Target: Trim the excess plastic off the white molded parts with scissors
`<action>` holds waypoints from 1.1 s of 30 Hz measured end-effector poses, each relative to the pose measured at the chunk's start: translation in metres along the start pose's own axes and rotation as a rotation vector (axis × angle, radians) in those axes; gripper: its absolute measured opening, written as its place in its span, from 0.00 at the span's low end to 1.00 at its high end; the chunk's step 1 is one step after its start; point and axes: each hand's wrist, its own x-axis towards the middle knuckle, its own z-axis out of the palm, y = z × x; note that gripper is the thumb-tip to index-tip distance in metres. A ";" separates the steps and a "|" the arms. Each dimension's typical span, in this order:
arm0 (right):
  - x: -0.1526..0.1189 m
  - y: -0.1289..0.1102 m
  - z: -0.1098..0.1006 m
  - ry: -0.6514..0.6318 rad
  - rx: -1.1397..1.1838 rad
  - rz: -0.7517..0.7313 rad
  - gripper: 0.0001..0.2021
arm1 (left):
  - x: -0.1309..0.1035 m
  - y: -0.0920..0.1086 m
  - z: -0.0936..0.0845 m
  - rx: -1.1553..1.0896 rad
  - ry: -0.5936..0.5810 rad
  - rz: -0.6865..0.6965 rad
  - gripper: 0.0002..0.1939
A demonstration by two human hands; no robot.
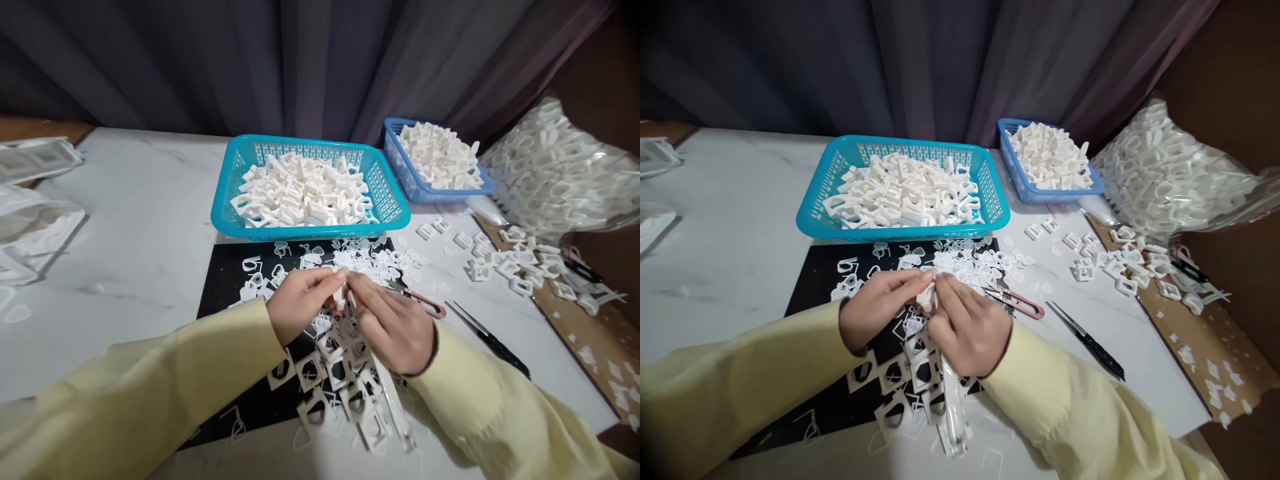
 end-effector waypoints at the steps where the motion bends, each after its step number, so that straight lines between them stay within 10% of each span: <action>1: -0.002 0.004 -0.001 0.010 0.012 0.045 0.14 | -0.001 0.001 0.001 -0.002 -0.010 -0.014 0.16; 12: -0.003 0.007 -0.021 0.003 0.462 0.492 0.12 | -0.003 0.005 0.000 -0.016 0.011 0.003 0.14; 33: -0.006 0.000 -0.012 -0.017 0.484 0.444 0.07 | -0.003 0.005 -0.001 -0.056 -0.031 -0.004 0.15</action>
